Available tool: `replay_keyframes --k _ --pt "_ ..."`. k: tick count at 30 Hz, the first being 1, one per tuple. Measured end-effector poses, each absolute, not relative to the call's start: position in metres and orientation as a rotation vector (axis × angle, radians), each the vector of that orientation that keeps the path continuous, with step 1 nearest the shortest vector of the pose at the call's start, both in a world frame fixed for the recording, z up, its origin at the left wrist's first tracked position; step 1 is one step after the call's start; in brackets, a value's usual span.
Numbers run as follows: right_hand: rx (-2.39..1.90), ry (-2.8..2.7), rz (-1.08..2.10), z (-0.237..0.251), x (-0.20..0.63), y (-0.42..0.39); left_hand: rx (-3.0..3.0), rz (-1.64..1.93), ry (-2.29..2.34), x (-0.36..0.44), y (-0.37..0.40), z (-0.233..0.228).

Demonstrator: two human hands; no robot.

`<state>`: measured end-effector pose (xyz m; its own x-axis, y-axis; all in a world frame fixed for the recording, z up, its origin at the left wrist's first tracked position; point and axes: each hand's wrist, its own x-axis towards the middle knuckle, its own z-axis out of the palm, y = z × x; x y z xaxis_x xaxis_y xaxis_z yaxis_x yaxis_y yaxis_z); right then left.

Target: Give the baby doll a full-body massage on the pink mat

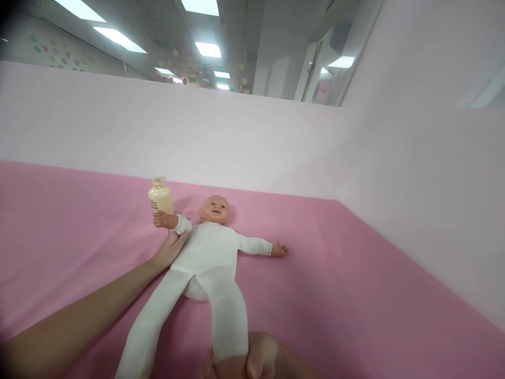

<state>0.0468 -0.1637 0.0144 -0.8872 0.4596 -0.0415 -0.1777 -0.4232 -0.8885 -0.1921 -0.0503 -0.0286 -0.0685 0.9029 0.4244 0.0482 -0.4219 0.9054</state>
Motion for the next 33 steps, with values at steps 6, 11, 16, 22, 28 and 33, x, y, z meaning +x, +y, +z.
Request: replay_keyframes --k 6,11,16,22,28,33 --pt "-0.227 -1.089 2.429 -0.017 0.060 -0.212 1.734 1.504 0.964 -0.196 -0.056 -0.025" --pt "-0.414 -0.633 2.399 -0.016 0.058 -0.200 2.154 1.290 0.938 -0.198 -0.058 -0.020" --pt "-0.617 -0.466 2.365 -0.010 0.056 -0.192 2.378 1.134 0.944 -0.200 -0.056 -0.020" --pt "-0.634 -0.441 2.337 -0.010 0.051 -0.190 2.503 1.108 0.926 -0.199 -0.056 -0.022" --pt "-0.564 -0.537 2.348 -0.015 0.045 -0.186 2.506 1.104 0.974 -0.197 -0.056 -0.027" --pt "-0.403 -0.693 2.349 -0.015 0.048 -0.192 2.407 1.157 0.964 -0.198 -0.055 -0.030"
